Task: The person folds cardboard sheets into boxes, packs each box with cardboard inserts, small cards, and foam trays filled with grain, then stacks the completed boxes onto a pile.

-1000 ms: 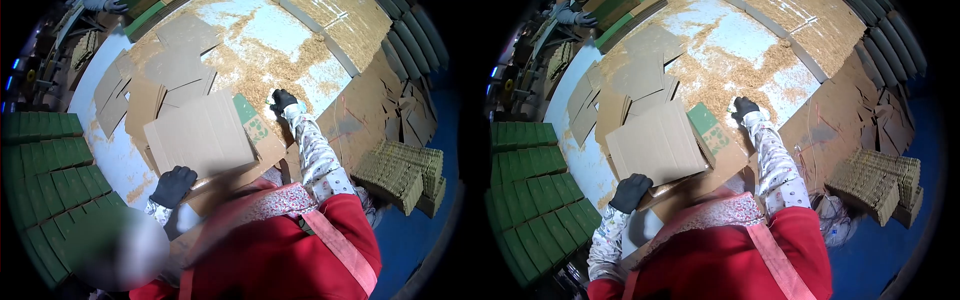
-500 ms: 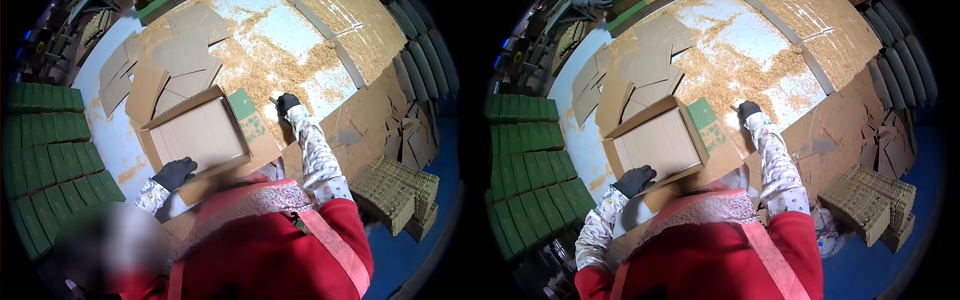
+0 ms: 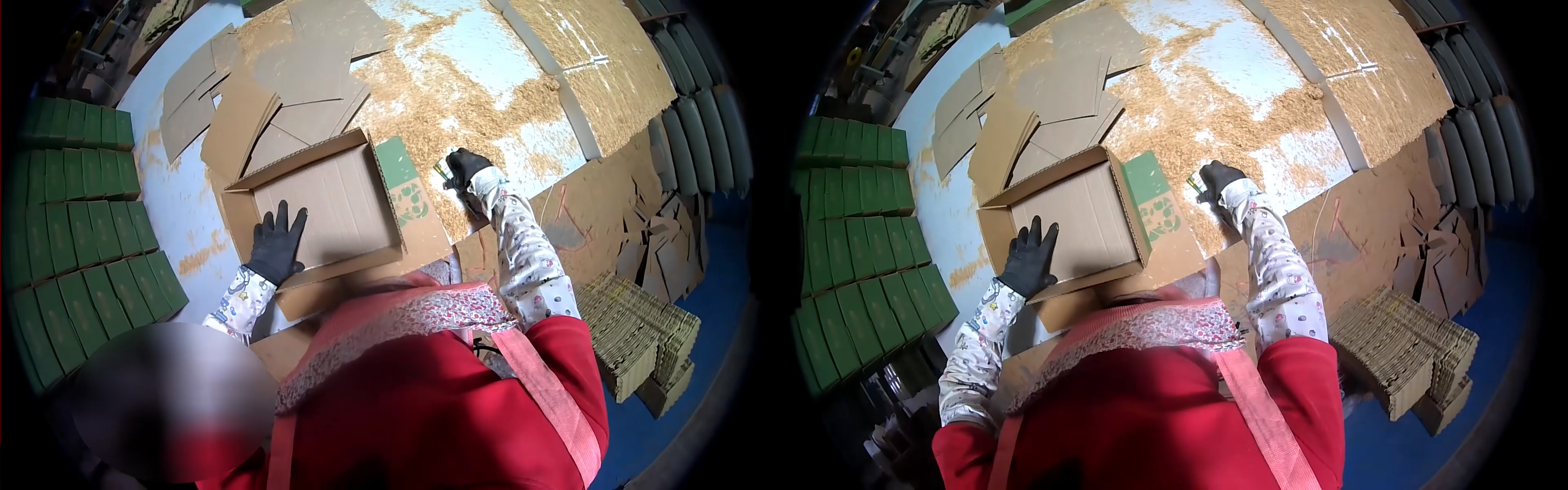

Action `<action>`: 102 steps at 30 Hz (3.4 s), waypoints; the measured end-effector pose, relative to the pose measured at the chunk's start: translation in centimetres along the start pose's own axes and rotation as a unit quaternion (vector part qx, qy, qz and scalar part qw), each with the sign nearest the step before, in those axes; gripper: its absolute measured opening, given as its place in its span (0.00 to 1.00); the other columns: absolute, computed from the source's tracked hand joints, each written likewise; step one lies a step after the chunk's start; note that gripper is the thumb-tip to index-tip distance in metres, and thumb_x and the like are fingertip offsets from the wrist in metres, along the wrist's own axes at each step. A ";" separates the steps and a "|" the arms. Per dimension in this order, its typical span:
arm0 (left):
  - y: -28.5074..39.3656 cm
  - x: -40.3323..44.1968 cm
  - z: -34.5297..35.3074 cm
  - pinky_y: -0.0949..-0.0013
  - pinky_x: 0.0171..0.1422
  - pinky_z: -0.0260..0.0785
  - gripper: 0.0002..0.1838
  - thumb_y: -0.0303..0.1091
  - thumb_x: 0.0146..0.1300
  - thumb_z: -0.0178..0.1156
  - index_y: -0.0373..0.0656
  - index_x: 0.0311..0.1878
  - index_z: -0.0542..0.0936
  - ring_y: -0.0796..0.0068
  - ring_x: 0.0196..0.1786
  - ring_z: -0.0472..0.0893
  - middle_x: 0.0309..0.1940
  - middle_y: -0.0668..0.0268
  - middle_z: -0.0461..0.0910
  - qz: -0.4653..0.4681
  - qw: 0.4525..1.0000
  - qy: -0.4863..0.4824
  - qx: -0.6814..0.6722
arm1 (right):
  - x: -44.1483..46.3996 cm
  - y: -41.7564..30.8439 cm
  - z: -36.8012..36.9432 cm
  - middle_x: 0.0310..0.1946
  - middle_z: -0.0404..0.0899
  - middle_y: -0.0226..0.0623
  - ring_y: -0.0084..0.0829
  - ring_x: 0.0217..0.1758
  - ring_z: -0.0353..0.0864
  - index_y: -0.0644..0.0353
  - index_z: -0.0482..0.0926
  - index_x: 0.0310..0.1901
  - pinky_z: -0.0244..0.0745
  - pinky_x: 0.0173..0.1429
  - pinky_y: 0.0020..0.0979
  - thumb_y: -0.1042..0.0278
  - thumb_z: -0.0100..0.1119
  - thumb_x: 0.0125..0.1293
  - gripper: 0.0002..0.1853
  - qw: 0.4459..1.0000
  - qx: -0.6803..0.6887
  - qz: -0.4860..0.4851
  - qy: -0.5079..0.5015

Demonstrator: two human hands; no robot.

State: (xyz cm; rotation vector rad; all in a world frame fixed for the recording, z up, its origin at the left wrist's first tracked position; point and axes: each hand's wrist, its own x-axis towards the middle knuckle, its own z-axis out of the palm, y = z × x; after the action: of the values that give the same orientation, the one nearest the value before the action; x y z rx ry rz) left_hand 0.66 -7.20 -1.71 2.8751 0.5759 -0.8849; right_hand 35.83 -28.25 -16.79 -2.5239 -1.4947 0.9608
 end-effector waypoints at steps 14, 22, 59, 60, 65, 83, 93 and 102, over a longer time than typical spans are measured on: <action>-1.0 0.4 -1.0 0.47 0.55 0.62 0.49 0.43 0.35 0.72 0.57 0.65 0.59 0.48 0.58 0.67 0.63 0.49 0.58 0.024 1.000 -0.011 0.005 | -6.2 -24.6 -5.6 0.26 0.74 0.42 0.40 0.28 0.76 0.58 0.75 0.31 0.71 0.31 0.38 0.70 0.57 0.45 0.09 0.914 -0.071 -0.291 0.272; -11.9 -5.0 -2.6 0.39 0.68 0.37 0.41 0.54 0.29 0.72 0.58 0.54 0.73 0.58 0.67 0.56 0.61 0.66 0.64 0.165 0.984 0.068 -0.020 | -8.4 -17.3 -11.6 0.60 0.65 0.39 0.40 0.62 0.65 0.49 0.65 0.59 0.59 0.62 0.48 0.68 0.66 0.42 0.37 0.921 -0.042 -0.347 0.170; -58.7 -69.9 -14.1 0.66 0.55 0.65 0.15 0.30 0.65 0.44 0.39 0.53 0.72 0.73 0.51 0.71 0.45 0.60 0.74 -0.261 0.338 0.895 -0.125 | -11.3 -82.7 -22.2 0.60 0.60 0.51 0.51 0.57 0.68 0.52 0.44 0.65 0.67 0.58 0.41 0.67 0.47 0.60 0.33 0.671 0.451 -0.574 0.131; -60.3 -70.3 -15.0 0.66 0.55 0.65 0.15 0.29 0.64 0.45 0.38 0.53 0.72 0.73 0.51 0.71 0.45 0.60 0.74 -0.283 0.351 0.882 -0.135 | -11.4 -85.7 -24.3 0.60 0.60 0.51 0.51 0.57 0.68 0.52 0.45 0.65 0.67 0.58 0.41 0.66 0.47 0.60 0.33 0.668 0.439 -0.581 0.151; -62.9 -69.5 -17.5 0.67 0.56 0.65 0.15 0.28 0.63 0.47 0.37 0.53 0.71 0.72 0.51 0.72 0.45 0.60 0.74 -0.342 0.400 0.836 -0.155 | -10.0 -97.4 -32.4 0.60 0.61 0.51 0.50 0.57 0.68 0.52 0.48 0.64 0.66 0.58 0.41 0.61 0.47 0.60 0.32 0.691 0.382 -0.575 0.215; -45.9 -61.0 -15.3 0.67 0.61 0.63 0.18 0.24 0.57 0.57 0.33 0.52 0.70 0.67 0.50 0.73 0.47 0.58 0.74 -0.170 0.283 0.920 0.212 | -6.5 -81.4 -13.5 0.59 0.65 0.46 0.47 0.58 0.68 0.51 0.64 0.60 0.64 0.60 0.39 0.47 0.51 0.60 0.28 0.768 0.149 -0.555 0.283; -12.9 -11.2 30.2 0.68 0.58 0.63 0.23 0.35 0.59 0.58 0.35 0.55 0.68 0.68 0.52 0.71 0.49 0.57 0.72 -0.142 0.605 0.317 -0.717 | -3.2 -25.4 10.3 0.45 0.76 0.48 0.45 0.46 0.76 0.53 0.73 0.51 0.70 0.53 0.40 0.53 0.55 0.54 0.23 0.954 0.119 0.141 0.238; 6.1 -3.3 18.4 0.57 0.42 0.71 0.18 0.39 0.48 0.64 0.39 0.40 0.78 0.51 0.38 0.78 0.34 0.55 0.80 -0.273 0.728 0.382 -0.499 | -2.9 4.3 8.6 0.38 0.76 0.55 0.52 0.45 0.73 0.70 0.73 0.42 0.67 0.53 0.42 0.62 0.63 0.46 0.23 0.942 0.082 0.190 0.264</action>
State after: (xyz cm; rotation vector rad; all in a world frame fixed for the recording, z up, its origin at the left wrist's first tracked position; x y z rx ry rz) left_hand -9.23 -17.32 -15.36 1.8747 1.4321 0.6001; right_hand 33.58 -35.09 -23.75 -2.6886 -0.7654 0.3503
